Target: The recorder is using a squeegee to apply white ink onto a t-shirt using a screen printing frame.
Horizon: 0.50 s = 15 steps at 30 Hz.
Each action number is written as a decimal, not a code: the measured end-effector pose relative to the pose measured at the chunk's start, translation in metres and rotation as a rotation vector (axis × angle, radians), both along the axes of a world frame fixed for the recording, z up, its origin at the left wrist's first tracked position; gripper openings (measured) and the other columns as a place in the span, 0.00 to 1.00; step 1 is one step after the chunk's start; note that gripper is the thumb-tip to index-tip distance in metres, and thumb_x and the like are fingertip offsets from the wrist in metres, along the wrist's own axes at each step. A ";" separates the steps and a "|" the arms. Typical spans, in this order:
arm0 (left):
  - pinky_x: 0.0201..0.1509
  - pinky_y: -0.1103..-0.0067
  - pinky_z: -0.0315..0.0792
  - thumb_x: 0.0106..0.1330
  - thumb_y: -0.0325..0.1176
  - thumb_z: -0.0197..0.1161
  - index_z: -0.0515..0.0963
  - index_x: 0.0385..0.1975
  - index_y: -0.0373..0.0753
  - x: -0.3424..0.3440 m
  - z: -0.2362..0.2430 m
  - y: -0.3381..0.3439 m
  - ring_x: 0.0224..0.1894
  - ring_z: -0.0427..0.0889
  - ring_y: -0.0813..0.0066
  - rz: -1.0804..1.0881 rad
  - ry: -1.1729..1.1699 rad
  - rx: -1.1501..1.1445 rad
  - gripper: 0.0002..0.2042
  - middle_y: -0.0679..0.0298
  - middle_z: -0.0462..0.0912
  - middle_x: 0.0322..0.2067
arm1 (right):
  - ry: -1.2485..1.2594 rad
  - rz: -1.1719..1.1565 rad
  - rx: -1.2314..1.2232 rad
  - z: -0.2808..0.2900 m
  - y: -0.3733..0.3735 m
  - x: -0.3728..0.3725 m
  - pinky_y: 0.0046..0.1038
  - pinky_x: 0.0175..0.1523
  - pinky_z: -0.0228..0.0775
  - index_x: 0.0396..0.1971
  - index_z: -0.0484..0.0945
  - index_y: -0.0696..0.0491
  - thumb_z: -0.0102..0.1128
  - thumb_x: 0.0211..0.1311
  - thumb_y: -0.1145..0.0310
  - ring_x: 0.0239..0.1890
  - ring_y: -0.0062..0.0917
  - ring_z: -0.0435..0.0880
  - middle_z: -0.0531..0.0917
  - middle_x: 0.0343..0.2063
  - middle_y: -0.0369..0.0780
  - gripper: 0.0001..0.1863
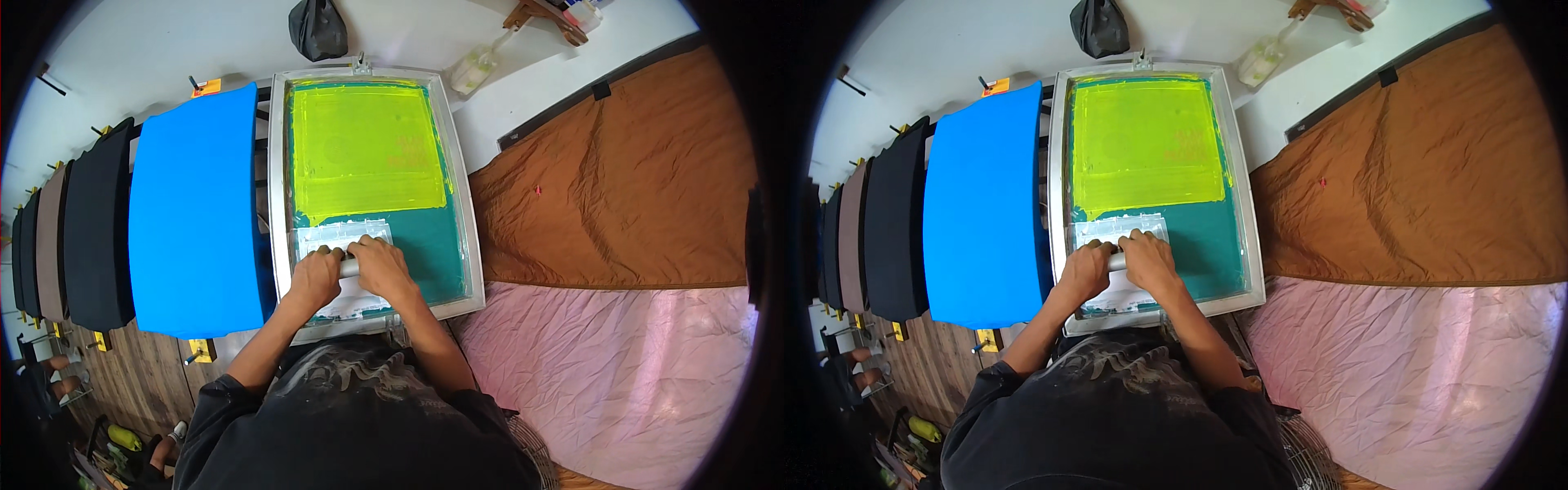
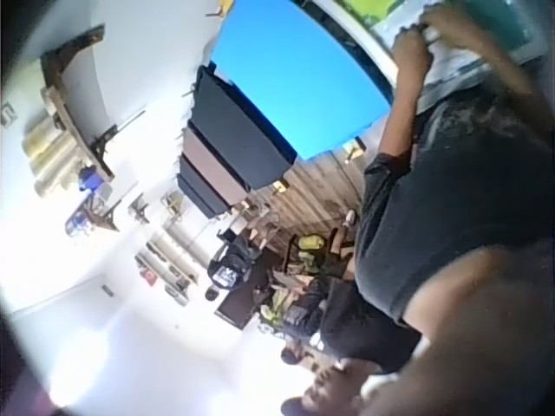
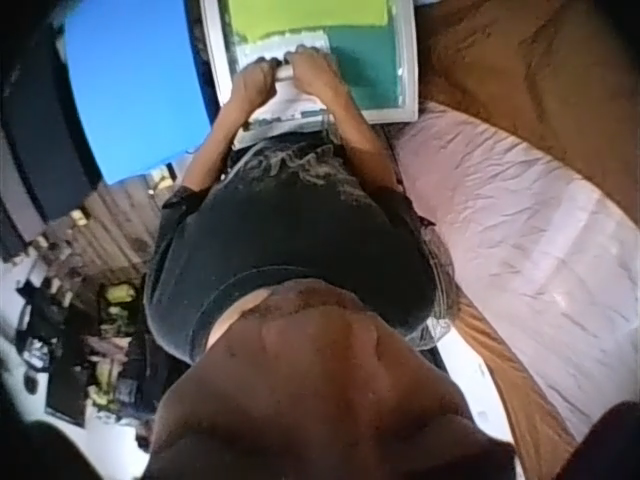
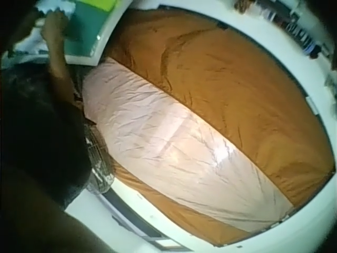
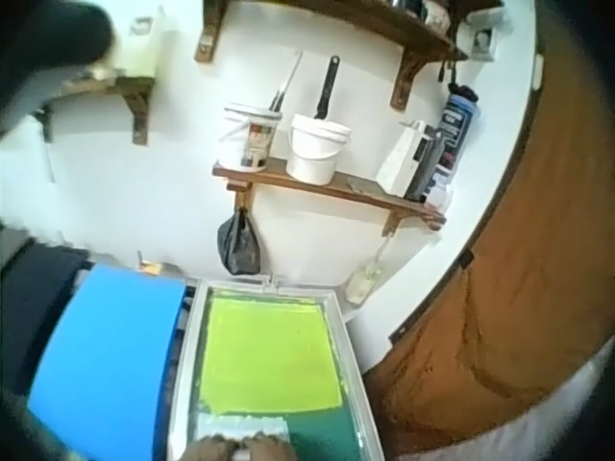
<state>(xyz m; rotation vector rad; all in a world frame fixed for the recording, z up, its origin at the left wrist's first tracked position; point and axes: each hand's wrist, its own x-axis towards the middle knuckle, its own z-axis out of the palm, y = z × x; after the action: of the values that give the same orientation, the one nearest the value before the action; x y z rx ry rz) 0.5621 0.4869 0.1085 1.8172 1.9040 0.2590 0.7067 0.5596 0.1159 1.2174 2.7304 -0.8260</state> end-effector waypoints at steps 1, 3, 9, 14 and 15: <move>0.38 0.62 0.77 0.50 0.20 0.57 0.79 0.37 0.35 0.000 0.001 0.000 0.32 0.82 0.48 0.004 -0.017 0.019 0.13 0.48 0.80 0.30 | 0.003 -0.003 0.002 0.000 0.000 0.000 0.41 0.44 0.76 0.38 0.81 0.53 0.57 0.44 0.82 0.41 0.43 0.81 0.81 0.36 0.44 0.17; 0.38 0.63 0.77 0.49 0.20 0.58 0.78 0.36 0.35 0.001 0.001 0.000 0.33 0.82 0.49 -0.008 0.004 0.020 0.13 0.48 0.80 0.31 | 0.011 -0.003 -0.007 0.001 0.000 0.001 0.41 0.44 0.76 0.38 0.81 0.53 0.58 0.44 0.81 0.42 0.42 0.80 0.81 0.36 0.43 0.17; 0.40 0.65 0.78 0.49 0.21 0.59 0.78 0.37 0.35 0.005 -0.002 -0.005 0.35 0.82 0.51 -0.004 0.013 0.041 0.13 0.48 0.80 0.31 | 0.043 -0.040 0.006 -0.005 -0.007 0.004 0.40 0.45 0.75 0.37 0.81 0.53 0.59 0.43 0.81 0.44 0.40 0.80 0.80 0.37 0.43 0.17; 0.39 0.64 0.77 0.48 0.20 0.58 0.79 0.37 0.35 0.001 -0.002 -0.002 0.33 0.82 0.50 -0.008 0.006 0.054 0.14 0.48 0.80 0.30 | -0.002 -0.073 0.014 -0.001 -0.006 -0.004 0.39 0.45 0.76 0.36 0.82 0.53 0.58 0.43 0.82 0.43 0.40 0.80 0.81 0.36 0.42 0.17; 0.39 0.64 0.77 0.48 0.20 0.58 0.79 0.37 0.35 0.001 -0.001 -0.001 0.33 0.82 0.49 -0.005 0.016 0.050 0.14 0.48 0.80 0.30 | 0.001 -0.081 0.017 -0.002 -0.007 -0.005 0.39 0.45 0.76 0.36 0.82 0.53 0.58 0.43 0.82 0.43 0.40 0.80 0.81 0.36 0.42 0.17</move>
<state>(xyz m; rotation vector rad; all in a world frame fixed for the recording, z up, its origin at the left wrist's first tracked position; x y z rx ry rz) 0.5630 0.4854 0.1073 1.8615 1.9189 0.2937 0.7020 0.5530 0.1141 1.3385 2.7109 -0.8132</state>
